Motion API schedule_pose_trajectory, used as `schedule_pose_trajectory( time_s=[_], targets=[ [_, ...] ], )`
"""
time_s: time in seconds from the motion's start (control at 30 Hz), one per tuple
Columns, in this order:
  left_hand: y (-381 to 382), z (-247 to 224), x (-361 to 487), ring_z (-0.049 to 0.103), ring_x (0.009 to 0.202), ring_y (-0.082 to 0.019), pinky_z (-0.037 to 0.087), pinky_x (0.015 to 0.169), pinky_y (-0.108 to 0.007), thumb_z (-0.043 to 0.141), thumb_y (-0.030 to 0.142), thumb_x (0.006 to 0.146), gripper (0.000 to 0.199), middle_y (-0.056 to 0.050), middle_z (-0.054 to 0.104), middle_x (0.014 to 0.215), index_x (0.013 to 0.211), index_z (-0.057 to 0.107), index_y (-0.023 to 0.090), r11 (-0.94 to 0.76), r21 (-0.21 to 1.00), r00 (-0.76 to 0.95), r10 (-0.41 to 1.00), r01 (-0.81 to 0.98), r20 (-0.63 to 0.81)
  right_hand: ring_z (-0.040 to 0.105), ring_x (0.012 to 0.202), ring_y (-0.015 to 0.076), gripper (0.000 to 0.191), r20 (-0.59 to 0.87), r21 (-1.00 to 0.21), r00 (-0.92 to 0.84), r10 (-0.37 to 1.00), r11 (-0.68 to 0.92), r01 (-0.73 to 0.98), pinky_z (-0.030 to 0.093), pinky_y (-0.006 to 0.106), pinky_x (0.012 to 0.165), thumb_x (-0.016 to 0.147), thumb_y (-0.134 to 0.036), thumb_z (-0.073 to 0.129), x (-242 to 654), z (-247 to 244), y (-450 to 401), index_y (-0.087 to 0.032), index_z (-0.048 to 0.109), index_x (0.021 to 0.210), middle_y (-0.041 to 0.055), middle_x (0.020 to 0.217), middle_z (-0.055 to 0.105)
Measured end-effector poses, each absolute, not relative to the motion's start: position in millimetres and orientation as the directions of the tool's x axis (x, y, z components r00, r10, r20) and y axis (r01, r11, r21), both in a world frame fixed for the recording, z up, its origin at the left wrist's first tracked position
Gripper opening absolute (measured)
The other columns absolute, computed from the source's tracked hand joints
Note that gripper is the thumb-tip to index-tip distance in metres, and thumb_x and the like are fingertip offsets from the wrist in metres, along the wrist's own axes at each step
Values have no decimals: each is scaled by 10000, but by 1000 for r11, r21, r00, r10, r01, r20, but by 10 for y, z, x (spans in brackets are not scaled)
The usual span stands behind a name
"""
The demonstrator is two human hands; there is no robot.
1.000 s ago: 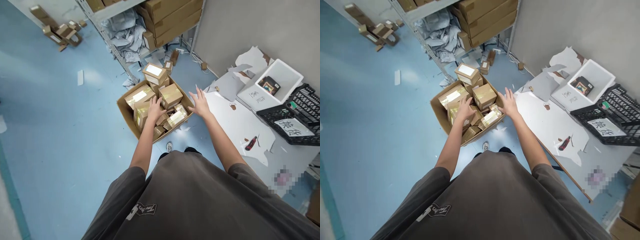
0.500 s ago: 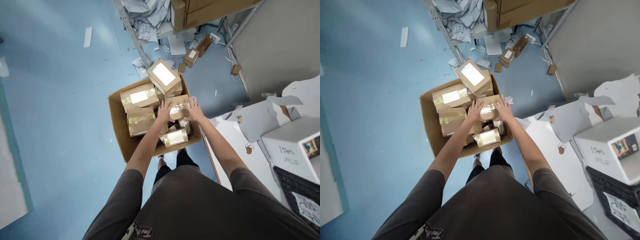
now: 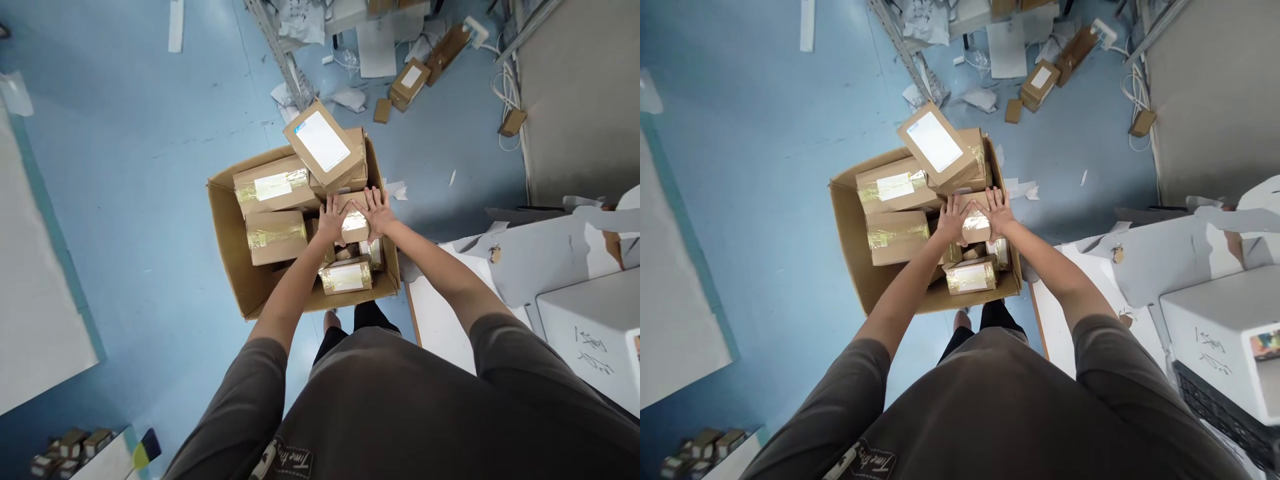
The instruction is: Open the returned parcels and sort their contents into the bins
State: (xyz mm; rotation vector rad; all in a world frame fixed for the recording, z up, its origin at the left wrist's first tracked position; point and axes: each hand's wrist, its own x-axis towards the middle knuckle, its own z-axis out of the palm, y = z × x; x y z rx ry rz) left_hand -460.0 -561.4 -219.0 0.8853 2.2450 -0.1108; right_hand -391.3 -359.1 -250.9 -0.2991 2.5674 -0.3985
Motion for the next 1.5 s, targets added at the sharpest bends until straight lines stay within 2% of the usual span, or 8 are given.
schedule_pose_trajectory(
  time_s=[0.2, 0.37, 0.5, 0.8, 1.03, 1.17, 1.3, 1.5],
  targets=[
    [-5769, -1836, -4440, -42, 1759, -552, 199, 1367, -707, 1061, 534, 598, 1603, -285, -34, 1903, 1863, 143, 180, 723, 199, -504, 625, 661, -596, -22, 1702, 665, 1717, -426, -334, -843, -327, 923, -190, -22, 893, 1271, 545, -660, 1029, -3739, -2266, -3598, -137, 68, 1869, 324, 1889, -5],
    [-5999, -1451, -4305, 14, 1766, -534, 250, 1353, -691, 1037, 524, 674, 1485, -254, 24, 1914, 1863, 185, 265, 683, 201, -512, 681, 703, -524, 43, 1704, 651, 1646, -336, -315, -883, -329, 922, -224, 99, 830, 1302, 571, -584, 1056, -3487, -1857, -3698, -163, 135, 1869, 322, 1892, -5],
    [-6159, -1002, -4212, 43, 1763, -542, 278, 1351, -678, 1085, 472, 618, 1527, -266, 50, 1911, 1857, 213, 284, 610, 229, -474, 758, 759, -448, 66, 1698, 655, 1609, -271, -289, -924, -270, 938, -189, 123, 822, 1297, 587, -582, 1059, -3202, -1328, -3811, -190, 170, 1868, 308, 1898, 4],
    [-6404, 270, -3732, 40, 1763, -542, 277, 1360, -691, 1097, 461, 621, 1482, -198, 84, 1926, 1840, 262, 349, 287, 263, -261, 956, 921, -132, 98, 1692, 646, 1567, -115, -184, -993, 18, 982, 39, 139, 802, 1310, 602, -618, 1031, -2077, 29, -4241, -223, 200, 1869, 257, 1907, 63],
    [-6026, 951, -3035, 8, 1754, -574, 297, 1350, -670, 1129, 423, 555, 1530, -222, 71, 1921, 1834, 295, 320, -71, 227, 74, 997, 971, -6, 46, 1696, 653, 1560, 19, -152, -941, 337, 931, 330, 138, 794, 1317, 620, -601, 1010, -692, 735, -4467, -216, 167, 1874, 234, 1916, 24],
    [-5345, 949, -2289, -8, 1750, -582, 306, 1347, -654, 1129, 462, 528, 1593, -239, 34, 1920, 1847, 250, 301, -264, 213, 283, 957, 941, -65, 91, 1691, 650, 1570, 22, -157, -849, 529, 840, 519, 152, 785, 1314, 605, -586, 1010, 326, 746, -4370, -228, 160, 1876, 233, 1917, 26],
    [-4653, 647, -1421, 29, 1756, -561, 313, 1357, -631, 1111, 519, 518, 1652, -263, 5, 1915, 1860, 177, 275, -420, 218, 461, 866, 881, -194, 119, 1687, 650, 1580, -39, -177, -751, 659, 735, 654, 148, 775, 1310, 572, -572, 1030, 1316, 406, -4223, -205, 204, 1868, 281, 1904, 51],
    [-4140, -27, -320, 214, 1752, -483, 430, 1318, -574, 1015, 395, 689, 1397, -246, 116, 1912, 1844, 238, 275, -479, 289, 556, 761, 829, -335, 157, 1686, 657, 1561, -219, -289, -518, 827, 452, 844, 165, 754, 1310, 564, -747, 1021, 2482, -232, -3981, -177, 321, 1837, 343, 1877, 110]
  ],
)
